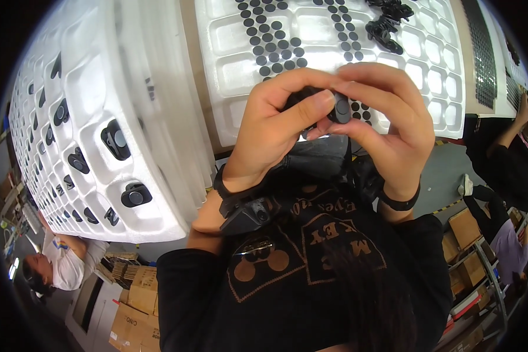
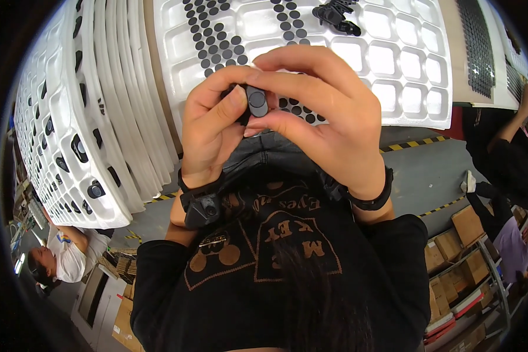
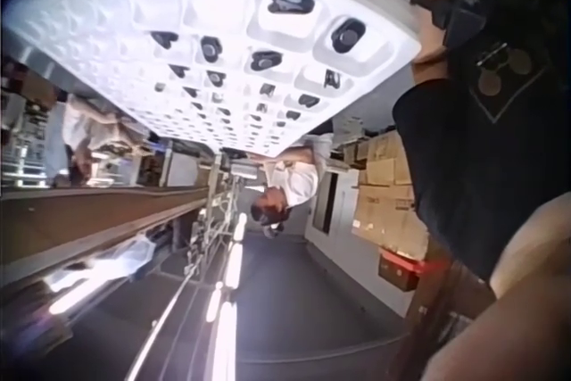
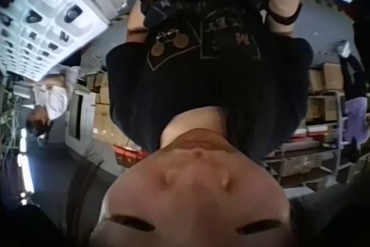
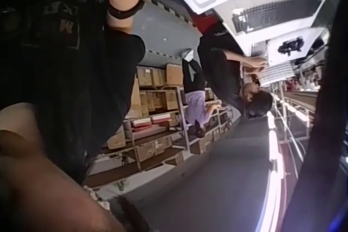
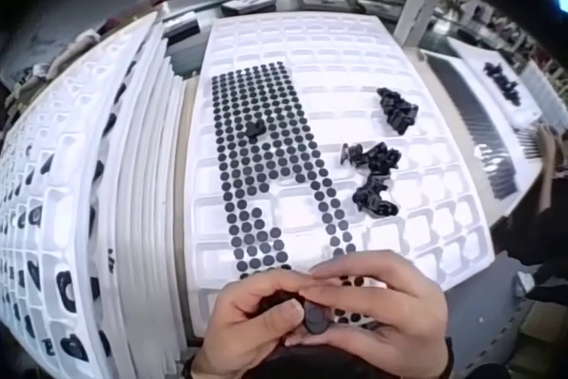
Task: Assembling small electronic components and placing them into white trays on an assembly line.
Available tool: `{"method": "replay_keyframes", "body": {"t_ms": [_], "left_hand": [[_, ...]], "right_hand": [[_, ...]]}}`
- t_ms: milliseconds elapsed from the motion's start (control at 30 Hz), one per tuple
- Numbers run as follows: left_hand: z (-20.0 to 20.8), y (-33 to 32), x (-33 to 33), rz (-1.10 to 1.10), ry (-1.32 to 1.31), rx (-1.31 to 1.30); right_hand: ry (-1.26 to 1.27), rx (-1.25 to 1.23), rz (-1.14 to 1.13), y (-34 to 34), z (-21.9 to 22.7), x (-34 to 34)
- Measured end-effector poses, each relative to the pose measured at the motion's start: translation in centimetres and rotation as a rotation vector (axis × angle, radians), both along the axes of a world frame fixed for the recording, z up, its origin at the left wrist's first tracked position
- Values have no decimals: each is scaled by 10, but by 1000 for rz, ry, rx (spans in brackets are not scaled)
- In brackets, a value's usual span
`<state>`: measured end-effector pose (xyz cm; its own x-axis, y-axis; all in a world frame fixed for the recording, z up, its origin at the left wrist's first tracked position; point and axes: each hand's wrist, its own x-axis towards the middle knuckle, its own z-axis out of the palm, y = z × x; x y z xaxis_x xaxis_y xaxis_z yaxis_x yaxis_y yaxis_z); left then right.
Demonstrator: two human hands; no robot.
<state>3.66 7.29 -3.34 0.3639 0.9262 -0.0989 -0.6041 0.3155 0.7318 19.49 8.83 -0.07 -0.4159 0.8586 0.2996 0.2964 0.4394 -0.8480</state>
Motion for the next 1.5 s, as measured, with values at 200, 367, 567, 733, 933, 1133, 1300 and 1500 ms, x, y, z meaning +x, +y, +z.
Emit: {"method": "replay_keyframes", "body": {"t_ms": [200,367,567,733,933,1133,1300,1500], "left_hand": [[4,5,3,-7,5,-23],[8,6,7,23,56,-60],[5,6,5,5,119,-41],[8,4,6,-26,245,-10],[11,2,12,73,190,41],[19,1,9,58,145,53],[23,-2,11,82,167,97],[31,-3,12,99,201,55]], "right_hand": [[258,-161,-568,4,0,3],[-315,162,-389,3,-11,15],[-331,-38,-333,1,-16,10],[-307,-168,-326,8,-8,11],[-327,-166,-290,12,-3,13],[-261,-12,-288,7,-6,15],[-361,2,-263,8,3,15],[-362,-71,-143,10,9,23]]}}
